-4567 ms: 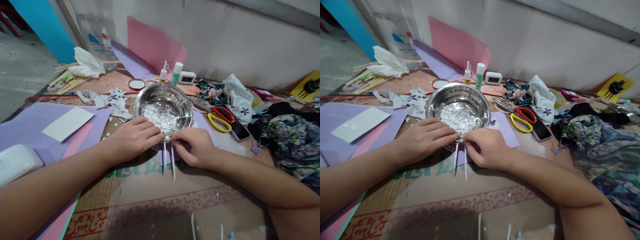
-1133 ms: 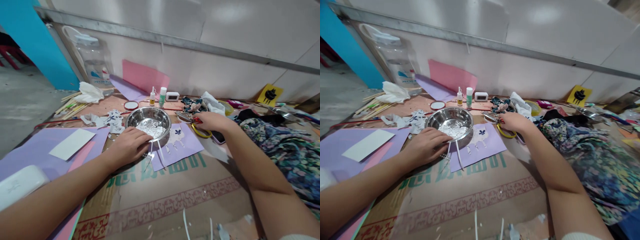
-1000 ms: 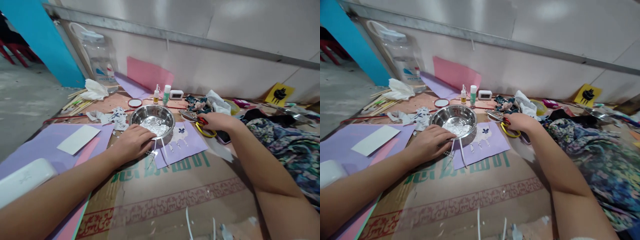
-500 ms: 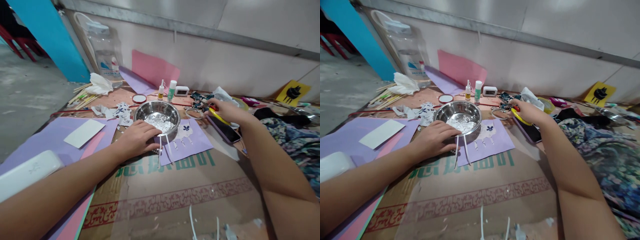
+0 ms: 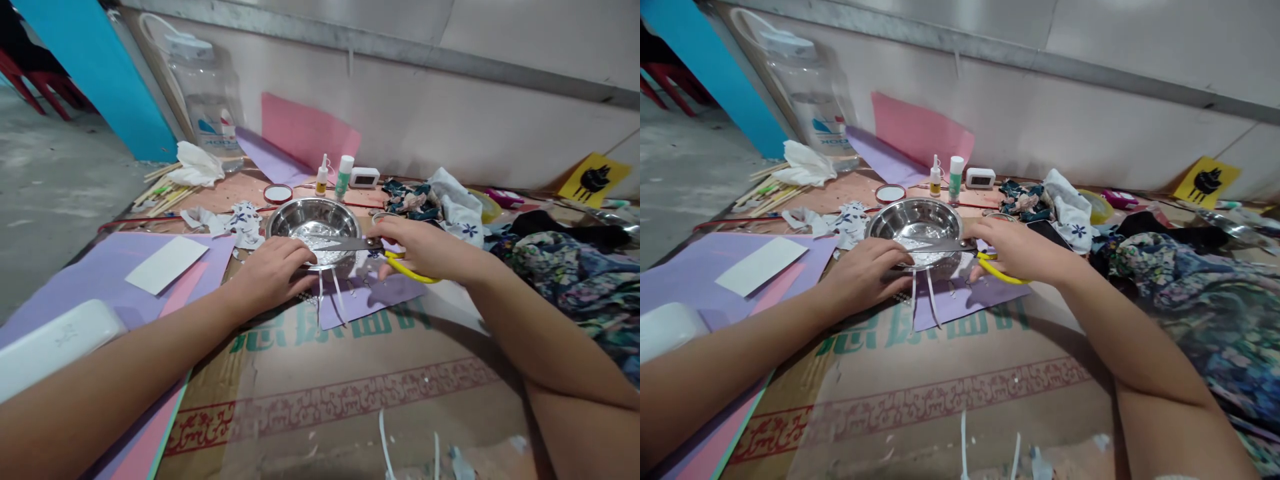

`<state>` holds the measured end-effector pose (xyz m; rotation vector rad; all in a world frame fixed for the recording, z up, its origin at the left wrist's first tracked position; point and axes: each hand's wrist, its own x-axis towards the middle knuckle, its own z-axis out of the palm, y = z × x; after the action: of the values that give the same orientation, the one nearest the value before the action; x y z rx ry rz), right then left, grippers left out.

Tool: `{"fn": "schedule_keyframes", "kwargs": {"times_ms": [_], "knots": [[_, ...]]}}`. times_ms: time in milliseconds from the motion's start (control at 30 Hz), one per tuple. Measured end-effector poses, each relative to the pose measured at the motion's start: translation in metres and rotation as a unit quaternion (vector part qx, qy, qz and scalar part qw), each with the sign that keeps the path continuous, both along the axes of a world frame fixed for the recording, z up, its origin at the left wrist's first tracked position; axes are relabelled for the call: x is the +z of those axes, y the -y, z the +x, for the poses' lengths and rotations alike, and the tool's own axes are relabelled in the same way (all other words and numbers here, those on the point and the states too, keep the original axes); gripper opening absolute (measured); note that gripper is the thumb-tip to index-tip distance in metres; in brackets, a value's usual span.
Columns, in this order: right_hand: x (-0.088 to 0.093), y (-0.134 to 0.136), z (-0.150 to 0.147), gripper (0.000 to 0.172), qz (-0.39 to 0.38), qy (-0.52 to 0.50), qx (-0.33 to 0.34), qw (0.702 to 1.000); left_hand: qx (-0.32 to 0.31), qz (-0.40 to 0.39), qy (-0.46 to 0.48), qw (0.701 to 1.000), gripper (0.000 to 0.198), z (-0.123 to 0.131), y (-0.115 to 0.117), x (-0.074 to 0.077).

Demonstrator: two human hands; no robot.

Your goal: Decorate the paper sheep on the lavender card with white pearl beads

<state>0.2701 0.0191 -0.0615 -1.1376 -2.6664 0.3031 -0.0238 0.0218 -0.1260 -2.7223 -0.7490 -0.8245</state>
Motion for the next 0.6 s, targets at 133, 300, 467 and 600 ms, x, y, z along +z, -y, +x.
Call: {"fn": "schedule_keyframes", "kwargs": {"times_ms": [133, 300, 467, 600], "knots": [[-0.0076, -0.0013, -0.003, 0.045, 0.011, 0.062, 0.006, 0.998, 0.009, -0.029, -0.033, 0.999, 0.025, 0.0009, -0.0003, -0.0007], [-0.0068, -0.0016, 0.0003, 0.039, 0.058, 0.099, 0.012, 0.993, 0.062, -0.066, -0.023, 0.996, 0.034, -0.0004, -0.0015, -0.0005], [-0.0059, -0.0011, -0.0013, 0.033, 0.09, 0.131, 0.052, 0.986, 0.096, -0.087, -0.021, 0.991, 0.045, -0.0009, -0.0023, -0.0011], [-0.0092, 0.0009, -0.0055, 0.028, 0.109, 0.145, 0.062, 0.981, 0.094, -0.085, -0.028, 0.992, 0.043, -0.0001, -0.0015, -0.0012]]}}
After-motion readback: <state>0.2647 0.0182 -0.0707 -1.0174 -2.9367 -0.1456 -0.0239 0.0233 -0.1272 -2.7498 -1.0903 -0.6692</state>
